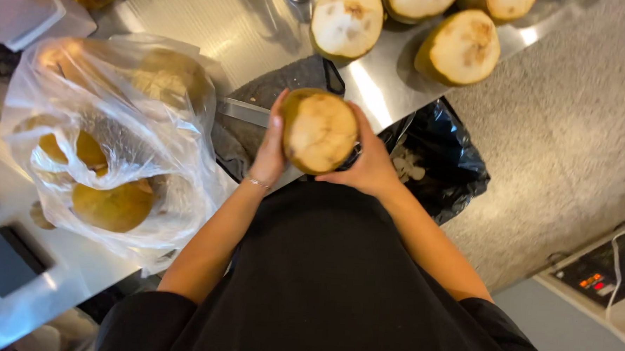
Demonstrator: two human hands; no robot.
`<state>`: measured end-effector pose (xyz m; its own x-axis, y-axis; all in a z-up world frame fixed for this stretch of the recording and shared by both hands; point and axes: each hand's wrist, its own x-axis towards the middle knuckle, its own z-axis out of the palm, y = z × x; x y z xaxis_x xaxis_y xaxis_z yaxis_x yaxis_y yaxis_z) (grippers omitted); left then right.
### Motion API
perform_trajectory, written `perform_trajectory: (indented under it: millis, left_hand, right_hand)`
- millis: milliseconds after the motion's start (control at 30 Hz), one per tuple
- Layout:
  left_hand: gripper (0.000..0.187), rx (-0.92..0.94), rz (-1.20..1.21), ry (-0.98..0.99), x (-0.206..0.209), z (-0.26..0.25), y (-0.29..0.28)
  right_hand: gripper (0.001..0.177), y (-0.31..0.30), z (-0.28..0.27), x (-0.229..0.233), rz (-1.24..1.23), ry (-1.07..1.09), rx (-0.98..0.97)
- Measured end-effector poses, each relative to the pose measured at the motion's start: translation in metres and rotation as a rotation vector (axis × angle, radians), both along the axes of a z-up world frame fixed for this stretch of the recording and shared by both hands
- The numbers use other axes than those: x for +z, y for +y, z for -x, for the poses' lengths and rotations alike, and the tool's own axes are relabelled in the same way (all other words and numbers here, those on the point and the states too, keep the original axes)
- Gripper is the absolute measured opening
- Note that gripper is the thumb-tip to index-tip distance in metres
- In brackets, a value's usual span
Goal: The recorder is preparing coconuts by chopping off the top husk with a knife.
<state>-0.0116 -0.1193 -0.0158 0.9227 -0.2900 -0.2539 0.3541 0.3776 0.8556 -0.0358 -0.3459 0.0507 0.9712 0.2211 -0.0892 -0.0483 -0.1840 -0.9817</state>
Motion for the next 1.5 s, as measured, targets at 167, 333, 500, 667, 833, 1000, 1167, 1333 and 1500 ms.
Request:
perform_trajectory:
  millis: [167, 333, 500, 667, 833, 1000, 1167, 1333, 1500]
  left_hand:
    - [0.086, 0.173, -0.162, -0.059, -0.001, 0.031, 0.053]
    - [0.088, 0.414, -0.281, 0.093, -0.007, 0.048, 0.087]
    - [0.079, 0.486, -0.548, 0.125, -0.028, 0.052, 0.105]
    - [0.078, 0.432, -0.934, -0.041, 0.013, 0.058, 0.113]
    - [0.078, 0.305, -1.155, -0.341, 0.041, 0.059, 0.101]
    - [0.066, 0.282, -1.208, -0.512, 0.081, 0.047, 0.076]
    - [0.053, 0.196, -1.075, -0.581, 0.083, 0.031, 0.083]
    - [0.044, 0.131, -0.920, -0.597, 0.074, 0.016, 0.101]
    - [0.042, 0.095, -0.941, -0.653, 0.063, 0.006, 0.112]
  right_hand:
    - [0.139, 0.053, -0.019, -0.002, 0.257, -0.042, 0.223]
    - [0.132, 0.084, -0.040, -0.037, 0.166, -0.140, 0.362]
    - [0.037, 0.073, -0.093, -0.091, 0.474, -0.106, 0.511]
    - [0.039, 0.076, -0.104, -0.109, 0.649, -0.435, 0.528]
    - [0.033, 0.070, -0.104, -0.112, 0.750, -0.387, 0.541]
    - [0.012, 0.045, -0.094, -0.123, 0.601, -0.277, 0.384]
    - [0.009, 0.010, -0.075, -0.088, 0.396, -0.104, 0.107]
    - [0.006, -0.068, -0.018, -0.057, 0.631, -0.082, -0.106]
    - [0.015, -0.041, 0.010, -0.047, 0.994, -0.236, -0.202]
